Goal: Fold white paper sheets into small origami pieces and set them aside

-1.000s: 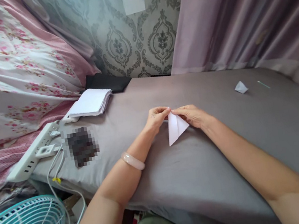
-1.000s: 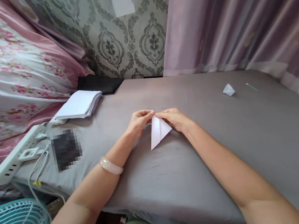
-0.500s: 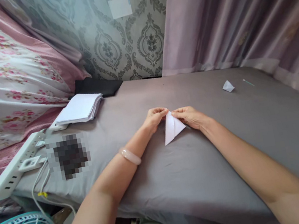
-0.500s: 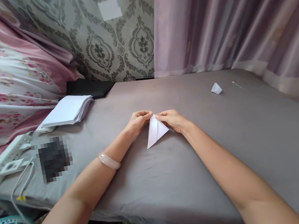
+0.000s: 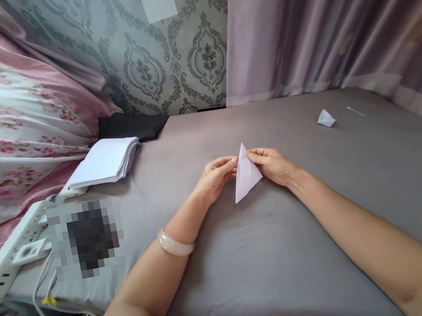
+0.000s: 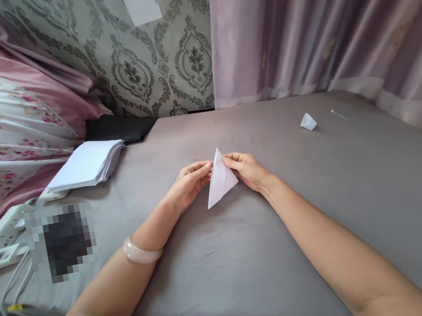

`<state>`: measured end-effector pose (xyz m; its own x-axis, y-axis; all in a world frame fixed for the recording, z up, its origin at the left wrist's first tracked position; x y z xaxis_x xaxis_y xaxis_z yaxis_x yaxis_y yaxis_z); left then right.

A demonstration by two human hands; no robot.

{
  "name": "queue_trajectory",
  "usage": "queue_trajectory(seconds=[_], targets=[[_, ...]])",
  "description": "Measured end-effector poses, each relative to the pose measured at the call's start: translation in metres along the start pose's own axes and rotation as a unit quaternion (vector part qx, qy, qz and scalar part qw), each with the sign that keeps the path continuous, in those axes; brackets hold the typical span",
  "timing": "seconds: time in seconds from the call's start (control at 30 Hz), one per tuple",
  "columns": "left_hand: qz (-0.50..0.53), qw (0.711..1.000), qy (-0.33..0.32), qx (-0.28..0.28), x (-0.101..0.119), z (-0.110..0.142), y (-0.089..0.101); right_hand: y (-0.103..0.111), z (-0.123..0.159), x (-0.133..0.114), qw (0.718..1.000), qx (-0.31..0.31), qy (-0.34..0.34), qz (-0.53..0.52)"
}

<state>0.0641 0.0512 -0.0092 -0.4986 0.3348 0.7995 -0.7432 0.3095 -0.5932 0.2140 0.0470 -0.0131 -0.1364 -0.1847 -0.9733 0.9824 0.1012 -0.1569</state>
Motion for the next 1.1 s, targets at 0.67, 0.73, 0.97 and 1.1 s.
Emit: queue_trajectory(seconds=[0.67,0.73,0.97,1.1], targets=[[-0.153,0.988,-0.013,-0.004,-0.013,0.006,-0.007,0.002,0.001,-0.011,0.971,0.104,0.14,0.165],[-0.193,0.978,-0.069,0.047,-0.005,0.006,-0.001,-0.003,0.006,-0.018,0.941,0.141,0.189,0.242],[-0.425,0.865,-0.215,0.155,0.017,0.014,0.005,-0.032,0.028,-0.018,0.819,0.227,0.249,0.465],[-0.422,0.859,-0.241,0.163,0.018,0.013,0.004,-0.028,0.026,-0.012,0.811,0.215,0.196,0.507]])
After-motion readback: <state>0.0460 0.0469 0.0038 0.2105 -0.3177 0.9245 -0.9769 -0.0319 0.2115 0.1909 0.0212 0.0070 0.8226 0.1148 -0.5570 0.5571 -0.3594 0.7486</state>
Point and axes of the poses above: each hand's wrist, its own z-axis away from the middle knuckle, its own y-axis out of the back of the hand, x = y × z, the point moved 5 cm from there along -z, towards the middle knuckle, and after that the axes turned 11 degrees about z, right-handed, at the moved point
